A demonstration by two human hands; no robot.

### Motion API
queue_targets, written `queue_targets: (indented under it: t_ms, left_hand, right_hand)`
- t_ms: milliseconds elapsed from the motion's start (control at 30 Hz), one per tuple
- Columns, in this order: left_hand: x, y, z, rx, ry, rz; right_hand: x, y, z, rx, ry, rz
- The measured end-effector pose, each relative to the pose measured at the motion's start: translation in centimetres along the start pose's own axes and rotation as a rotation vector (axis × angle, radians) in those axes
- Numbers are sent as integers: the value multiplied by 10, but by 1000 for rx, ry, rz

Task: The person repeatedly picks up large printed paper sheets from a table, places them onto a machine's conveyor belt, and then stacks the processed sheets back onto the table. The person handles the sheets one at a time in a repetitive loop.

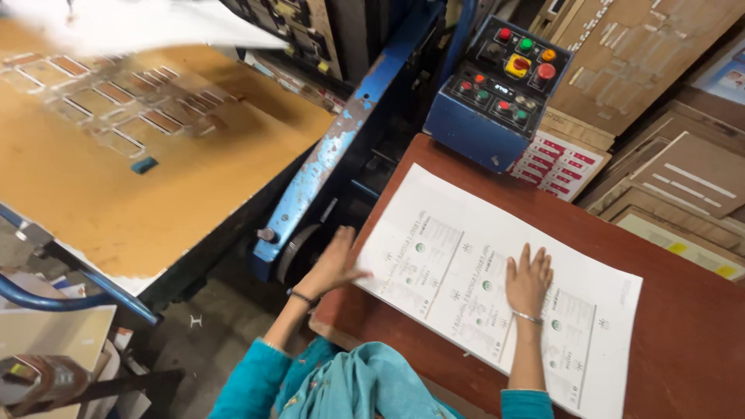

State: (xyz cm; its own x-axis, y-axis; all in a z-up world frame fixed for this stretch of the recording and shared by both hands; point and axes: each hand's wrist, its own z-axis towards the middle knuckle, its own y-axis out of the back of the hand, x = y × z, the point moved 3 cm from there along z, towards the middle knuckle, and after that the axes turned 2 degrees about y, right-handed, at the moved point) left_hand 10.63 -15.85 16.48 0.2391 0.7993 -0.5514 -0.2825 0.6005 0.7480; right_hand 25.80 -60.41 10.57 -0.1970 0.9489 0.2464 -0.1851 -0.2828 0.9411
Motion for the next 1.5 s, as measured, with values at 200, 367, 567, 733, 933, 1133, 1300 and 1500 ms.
queue_targets:
  t_ms: [200, 367, 567, 733, 933, 1133, 1300, 1500]
  left_hand:
    - [59, 126, -57, -558, 409, -82]
    - [131, 222, -103, -540, 511, 486]
    - [213, 303, -195, -571, 830, 774]
    - [248, 312, -248, -559, 1122, 210]
    - [225, 302, -240, -770, 696, -106]
    - [194, 285, -209, -568, 878, -69]
    - [190, 307, -177, -671, 638, -687]
    - [160, 384, -161, -750, 540, 520]
  right_hand:
    - [10, 6, 3, -62, -12, -27]
    - [27, 17, 10, -46, -76, -151]
    - [212, -12, 4, 58, 220, 364]
    - [449, -30, -50, 303, 800, 658]
    - [603, 39, -98, 467, 1184, 668]
    - [666, 48, -112, 0, 1384, 562]
    - [690, 58, -50, 69, 1253, 753]
    - [671, 156, 92, 304, 1191, 1067]
